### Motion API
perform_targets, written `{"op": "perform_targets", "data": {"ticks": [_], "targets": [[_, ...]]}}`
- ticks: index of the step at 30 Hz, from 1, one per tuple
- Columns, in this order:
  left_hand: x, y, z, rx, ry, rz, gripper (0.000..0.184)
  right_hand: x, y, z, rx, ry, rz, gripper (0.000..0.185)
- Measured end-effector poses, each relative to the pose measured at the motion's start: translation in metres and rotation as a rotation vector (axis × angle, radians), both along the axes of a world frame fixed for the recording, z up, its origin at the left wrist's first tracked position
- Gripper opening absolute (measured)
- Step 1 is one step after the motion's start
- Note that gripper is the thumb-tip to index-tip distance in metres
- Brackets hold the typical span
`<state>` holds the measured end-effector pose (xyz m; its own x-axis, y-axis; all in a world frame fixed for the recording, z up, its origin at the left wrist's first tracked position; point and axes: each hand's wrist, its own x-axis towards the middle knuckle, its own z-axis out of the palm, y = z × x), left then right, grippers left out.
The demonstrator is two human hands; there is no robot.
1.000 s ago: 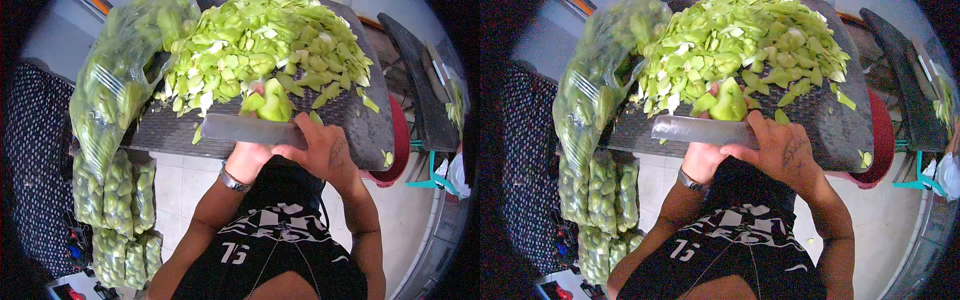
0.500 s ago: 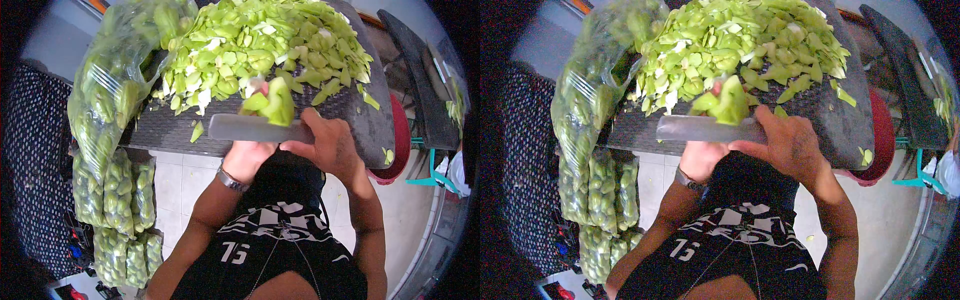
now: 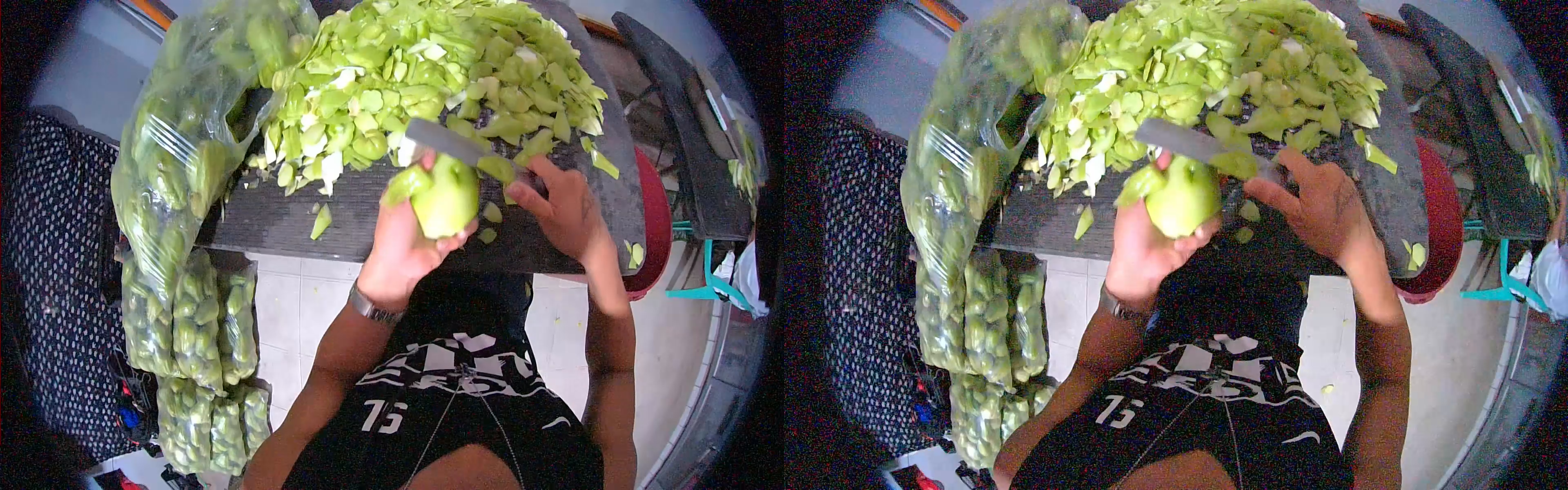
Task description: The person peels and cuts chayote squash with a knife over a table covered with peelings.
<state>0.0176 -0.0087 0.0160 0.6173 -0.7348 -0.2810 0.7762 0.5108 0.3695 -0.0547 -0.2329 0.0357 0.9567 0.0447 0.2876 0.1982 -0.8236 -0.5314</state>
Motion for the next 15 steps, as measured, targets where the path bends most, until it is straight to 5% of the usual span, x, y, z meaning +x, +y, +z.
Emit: {"op": "perform_targets", "data": {"ticks": [1,3,5,12,15], "targets": [[0.003,-0.001,0.000,-0.047,0.046,-0.042,0.043,0.010,-0.001,-0.014,0.067,-0.113,0.113,0.044],[0.013,-0.005,0.003,-0.145,0.121,-0.135,0.044,0.014,-0.003,-0.013,0.586,0.168,0.182,0.045],[0.017,-0.006,0.004,-0.133,0.155,-0.102,0.046,0.011,-0.002,0.010,1.458,1.008,0.067,0.058],[0.014,-0.007,-0.001,-0.025,0.094,0.010,0.043,0.004,0.017,0.014,1.467,0.828,-0.015,0.070],[0.002,-0.025,-0.003,0.503,-0.531,0.548,0.043,-0.005,0.027,0.019,1.213,0.733,-0.156,0.069]]}}
